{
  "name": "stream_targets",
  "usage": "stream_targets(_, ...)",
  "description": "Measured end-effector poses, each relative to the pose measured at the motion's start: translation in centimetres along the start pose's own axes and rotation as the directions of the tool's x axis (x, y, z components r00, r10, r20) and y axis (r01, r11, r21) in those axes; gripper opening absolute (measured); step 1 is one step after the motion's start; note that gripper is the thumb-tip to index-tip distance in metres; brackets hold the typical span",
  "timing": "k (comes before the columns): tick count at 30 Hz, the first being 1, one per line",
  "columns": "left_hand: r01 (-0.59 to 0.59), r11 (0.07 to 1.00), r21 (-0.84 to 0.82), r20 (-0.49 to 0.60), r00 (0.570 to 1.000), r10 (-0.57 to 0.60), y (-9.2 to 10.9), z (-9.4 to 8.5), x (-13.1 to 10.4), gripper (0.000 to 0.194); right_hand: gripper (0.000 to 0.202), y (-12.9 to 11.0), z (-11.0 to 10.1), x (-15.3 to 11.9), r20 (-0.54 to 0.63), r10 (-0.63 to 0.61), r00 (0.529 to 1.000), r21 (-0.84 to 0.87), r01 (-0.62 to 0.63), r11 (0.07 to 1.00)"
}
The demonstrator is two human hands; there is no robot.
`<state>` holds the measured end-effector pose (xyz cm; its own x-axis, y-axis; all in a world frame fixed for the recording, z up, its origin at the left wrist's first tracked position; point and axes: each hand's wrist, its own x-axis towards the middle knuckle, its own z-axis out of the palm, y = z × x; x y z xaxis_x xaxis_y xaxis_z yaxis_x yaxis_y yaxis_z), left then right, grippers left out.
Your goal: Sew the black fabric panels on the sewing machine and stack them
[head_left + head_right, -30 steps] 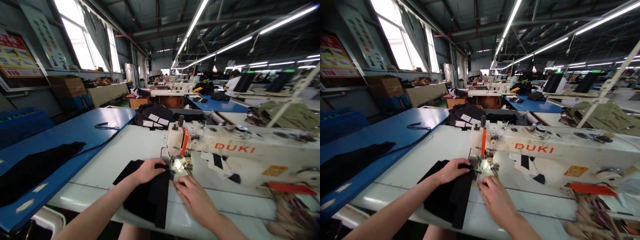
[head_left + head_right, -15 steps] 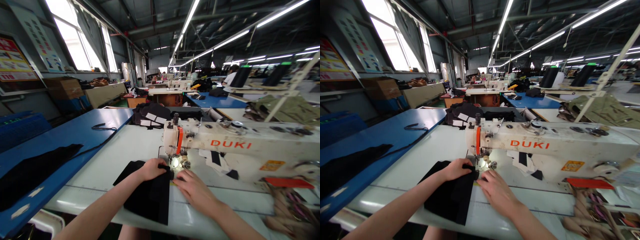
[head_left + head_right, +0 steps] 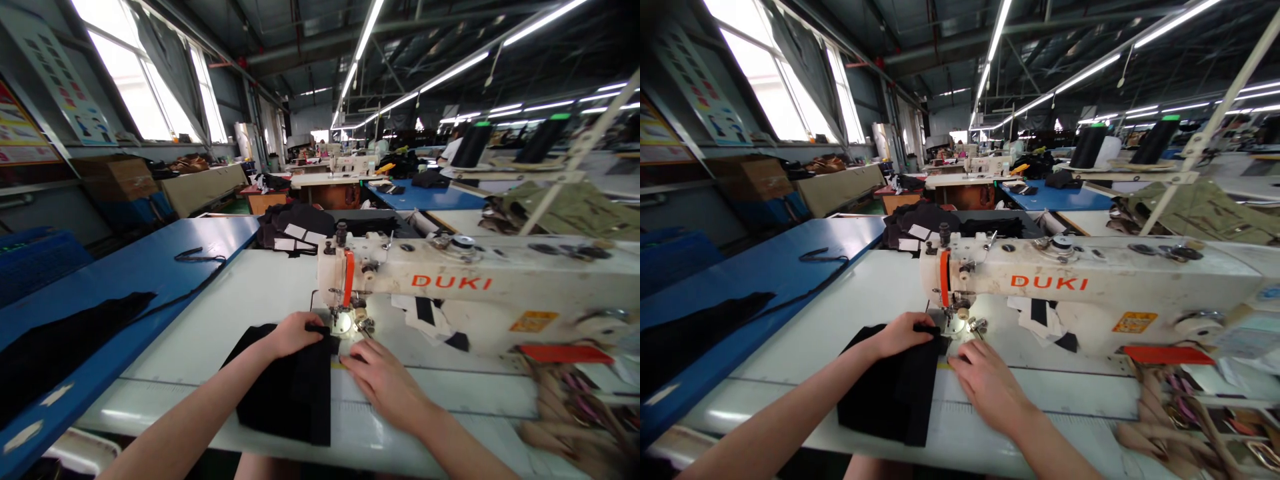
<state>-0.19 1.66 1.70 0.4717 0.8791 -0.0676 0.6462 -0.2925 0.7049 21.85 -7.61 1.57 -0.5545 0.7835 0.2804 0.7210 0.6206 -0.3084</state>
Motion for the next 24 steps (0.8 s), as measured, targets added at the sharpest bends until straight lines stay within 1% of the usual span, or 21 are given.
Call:
stream_targets(3, 0.012, 1.000, 0.003, 0.000, 1.000, -0.012, 0.00, -0.13, -0.10, 0.019, 0.024, -0.02, -0.09, -0.03, -0.008, 0.003, 1.000, -0.001, -0.003, 1.000)
stream_targets(8, 0.023, 0.999, 0.026, -0.007, 1.000, -0.023, 0.10, 0.14, -0.21, 0.019, 0.023, -0.06, -0.24, -0.06, -0.001, 0.010, 1.000, -0.009, -0.010, 1.000)
stream_targets(14, 0.027, 0.999, 0.044, -0.013, 1.000, -0.026, 0.25, 0.28, -0.17, 0.018, 0.023, -0.07, -0.04, 0.02, -0.018, -0.008, 1.000, -0.017, 0.007, 1.000)
stream_targets(24, 0.031, 0.996, 0.089, -0.028, 0.999, -0.029, 0.37, 0.56, -0.03, 0.017, 0.025, 0.11, 0.11, -0.05, -0.019, 0.002, 1.000, 0.004, -0.002, 1.000)
